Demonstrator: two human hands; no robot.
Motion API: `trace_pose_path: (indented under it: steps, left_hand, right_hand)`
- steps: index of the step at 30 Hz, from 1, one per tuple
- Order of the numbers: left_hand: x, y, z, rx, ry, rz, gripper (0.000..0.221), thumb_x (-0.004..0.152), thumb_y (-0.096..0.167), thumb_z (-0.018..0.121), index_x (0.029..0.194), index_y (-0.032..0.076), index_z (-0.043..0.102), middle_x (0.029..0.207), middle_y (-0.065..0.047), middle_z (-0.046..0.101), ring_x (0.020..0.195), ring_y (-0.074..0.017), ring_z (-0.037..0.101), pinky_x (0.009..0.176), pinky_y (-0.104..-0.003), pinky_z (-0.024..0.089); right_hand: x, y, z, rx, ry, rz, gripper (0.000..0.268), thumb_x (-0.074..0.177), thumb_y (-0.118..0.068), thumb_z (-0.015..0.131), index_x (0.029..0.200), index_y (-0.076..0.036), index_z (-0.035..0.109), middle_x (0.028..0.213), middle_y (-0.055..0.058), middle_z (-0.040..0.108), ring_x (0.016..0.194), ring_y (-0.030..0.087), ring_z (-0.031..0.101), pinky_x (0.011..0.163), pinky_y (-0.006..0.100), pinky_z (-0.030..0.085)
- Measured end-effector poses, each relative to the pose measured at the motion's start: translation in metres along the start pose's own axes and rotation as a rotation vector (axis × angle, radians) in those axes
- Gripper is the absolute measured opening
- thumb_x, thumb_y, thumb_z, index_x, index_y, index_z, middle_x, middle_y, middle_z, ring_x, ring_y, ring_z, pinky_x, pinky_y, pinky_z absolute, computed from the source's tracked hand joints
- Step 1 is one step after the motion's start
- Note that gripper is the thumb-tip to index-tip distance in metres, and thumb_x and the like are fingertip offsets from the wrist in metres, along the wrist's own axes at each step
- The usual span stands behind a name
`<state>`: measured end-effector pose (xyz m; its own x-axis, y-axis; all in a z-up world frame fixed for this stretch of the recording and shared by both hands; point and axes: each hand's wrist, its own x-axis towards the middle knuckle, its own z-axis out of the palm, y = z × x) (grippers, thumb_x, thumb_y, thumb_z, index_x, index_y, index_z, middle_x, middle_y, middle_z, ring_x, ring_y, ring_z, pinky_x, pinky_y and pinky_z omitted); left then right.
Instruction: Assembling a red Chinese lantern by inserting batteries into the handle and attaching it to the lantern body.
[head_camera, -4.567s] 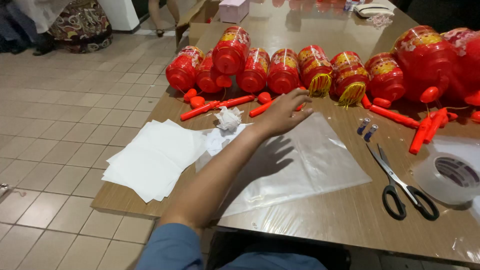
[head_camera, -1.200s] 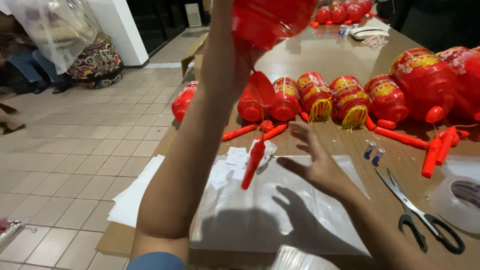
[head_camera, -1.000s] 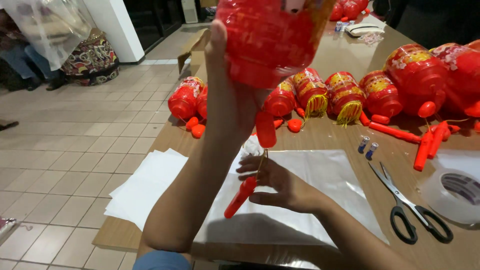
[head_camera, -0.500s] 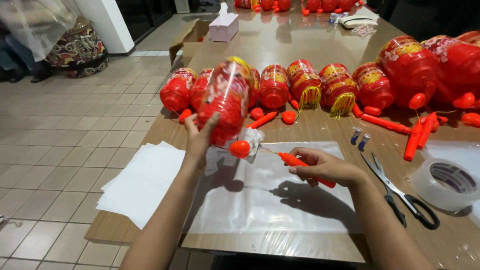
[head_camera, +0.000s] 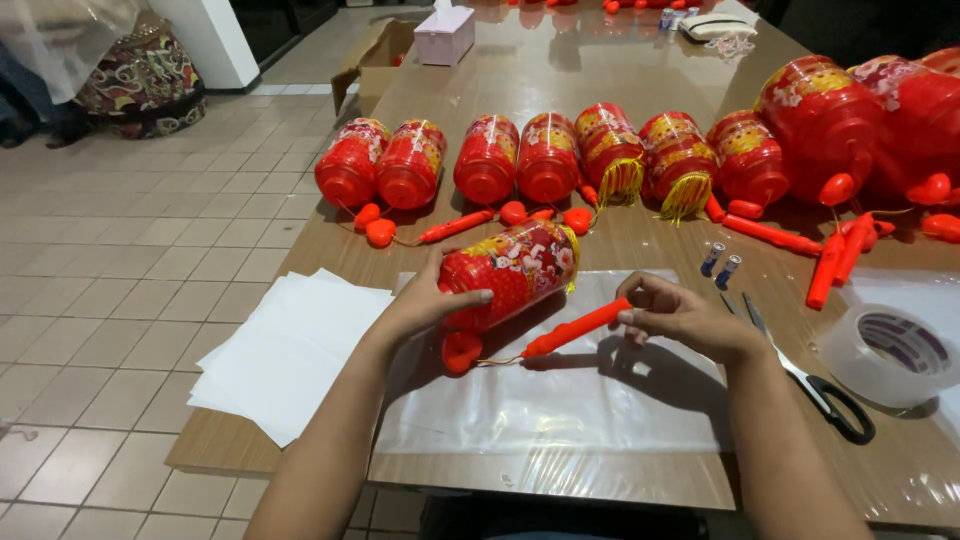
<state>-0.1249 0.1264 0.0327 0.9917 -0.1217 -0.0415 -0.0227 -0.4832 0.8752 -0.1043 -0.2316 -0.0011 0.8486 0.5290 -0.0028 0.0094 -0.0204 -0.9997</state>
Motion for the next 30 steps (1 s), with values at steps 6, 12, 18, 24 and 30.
trace_pose_path:
  steps: [6,12,18,24,30]
  left_hand:
    - [0.009,-0.016,0.005,0.087,0.062,0.147,0.105,0.065,0.054,0.088,0.151,0.019,0.039,0.153,-0.026,0.041,0.146,-0.0444,0.037,0.12,-0.056,0.026]
    - [0.021,-0.033,0.053,0.492,0.377,0.769,0.07,0.087,0.044,0.076,0.144,0.017,0.047,0.15,-0.014,0.043,0.144,-0.0312,0.036,0.117,-0.062,0.006]
    - [0.026,-0.057,0.097,0.818,0.295,0.995,0.054,0.09,0.049,0.066,0.131,0.014,0.058,0.115,-0.006,0.066,0.119,-0.0187,0.061,0.109,-0.052,0.016]
    - [0.048,-0.092,0.116,0.954,0.362,1.02,0.032,0.086,0.036,0.063,0.113,0.021,0.063,0.092,0.001,0.064,0.102,-0.0188,0.058,0.094,-0.05,0.026]
    - [0.047,-0.089,0.112,0.863,0.255,0.98,0.029,0.085,0.028,0.067,0.111,0.015,0.064,0.092,-0.001,0.065,0.094,-0.0225,0.061,0.086,-0.039,0.042]
  right_hand:
    - [0.002,-0.005,0.02,0.162,0.121,-0.051,0.022,0.095,-0.003,0.062,0.117,-0.002,0.055,0.095,0.014,0.067,0.081,0.025,0.074,0.077,0.038,0.062]
    - [0.019,0.026,0.008,0.29,0.171,-0.146,0.02,0.094,0.0,0.055,0.114,0.0,0.051,0.101,0.019,0.064,0.085,0.029,0.073,0.082,0.044,0.061]
    - [0.018,0.02,0.016,0.253,0.161,-0.128,0.007,0.098,-0.008,0.051,0.099,-0.002,0.049,0.097,0.021,0.062,0.084,0.03,0.072,0.074,0.041,0.061]
    - [0.031,0.045,0.016,-0.269,0.303,-0.082,0.019,0.091,-0.018,0.069,0.102,-0.005,0.06,0.088,0.012,0.057,0.076,0.024,0.063,0.059,0.034,0.052]
    - [0.034,0.044,0.047,-1.057,0.147,-0.053,0.053,0.09,-0.052,0.068,0.137,-0.03,0.057,0.148,0.009,0.05,0.147,0.034,0.033,0.116,0.061,0.007]
